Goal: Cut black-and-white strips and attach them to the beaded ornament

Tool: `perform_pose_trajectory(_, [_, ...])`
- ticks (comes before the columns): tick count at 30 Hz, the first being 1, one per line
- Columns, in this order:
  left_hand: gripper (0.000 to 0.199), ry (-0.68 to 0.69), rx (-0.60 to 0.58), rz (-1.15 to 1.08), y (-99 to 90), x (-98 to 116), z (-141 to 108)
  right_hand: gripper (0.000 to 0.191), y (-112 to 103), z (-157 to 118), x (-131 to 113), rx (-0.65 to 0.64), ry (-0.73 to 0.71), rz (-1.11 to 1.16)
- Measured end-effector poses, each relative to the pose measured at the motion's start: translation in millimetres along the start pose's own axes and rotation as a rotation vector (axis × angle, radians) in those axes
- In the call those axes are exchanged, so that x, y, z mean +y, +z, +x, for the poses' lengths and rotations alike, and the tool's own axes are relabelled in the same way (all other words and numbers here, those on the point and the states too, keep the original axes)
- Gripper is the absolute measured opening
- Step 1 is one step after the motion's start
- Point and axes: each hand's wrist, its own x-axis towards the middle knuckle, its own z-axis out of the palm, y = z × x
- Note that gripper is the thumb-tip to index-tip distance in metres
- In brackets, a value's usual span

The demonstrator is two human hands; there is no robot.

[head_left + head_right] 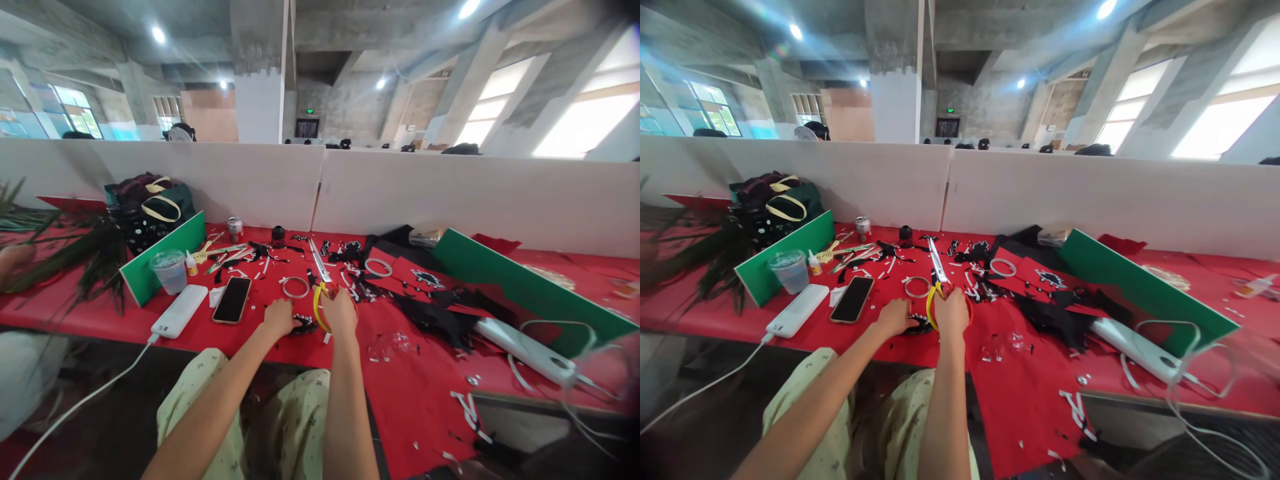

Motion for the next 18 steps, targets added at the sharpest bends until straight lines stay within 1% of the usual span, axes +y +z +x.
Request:
perform_pose_trajectory(2, [0.025, 0.016, -0.015, -0.018, 2.2, -8, 3, 0.038, 4, 4, 6, -0.041, 0.037, -0.041])
perform_pose_trajectory(4, [0.018, 0.043, -0.028, -0.037, 0.3, -14, 5, 0.036, 10, 7, 16, -0.084, 0.064, -0.071])
perform_pose_trajectory(5, [0.017, 0.05, -0.031, -0.071, -1.1, -17, 7, 0.036, 13, 9, 22, -0.086, 0.043, -0.061])
perform_pose_trajectory(6, [0.017, 0.051, -0.031, -0.132, -2.4, -19, 8, 0.035, 16, 10, 28, -0.071, -0.01, -0.024])
perform_pose_trajectory(7, [0.017, 0.048, -0.03, -0.226, -3.4, -21, 10, 0.036, 19, 10, 33, -0.045, -0.086, 0.037])
perform_pose_trajectory(9, [0.017, 0.036, -0.028, -0.511, -5.2, -26, 16, 0.037, 24, 10, 39, -0.019, -0.258, 0.212])
perform_pose_trajectory(11, [0.016, 0.041, -0.026, -0.835, -7.3, -32, 22, 0.038, 27, 8, 39, -0.041, -0.355, 0.41])
perform_pose_trajectory(13, [0.02, 0.045, -0.028, -1.11, -10.1, -40, 28, 0.04, 30, 5, 34, -0.058, -0.364, 0.572])
perform_pose_trajectory(14, [0.024, 0.022, -0.028, -1.211, -11.7, -44, 31, 0.041, 31, 3, 31, -0.053, -0.354, 0.629])
perform_pose_trajectory(16, [0.032, -0.088, -0.027, -1.339, -14.9, -51, 37, 0.043, 32, -1, 27, -0.038, -0.328, 0.703])
perform_pose_trajectory(18, [0.037, -0.212, -0.027, -1.382, -16.8, -56, 42, 0.045, 34, -3, 25, -0.045, -0.298, 0.774])
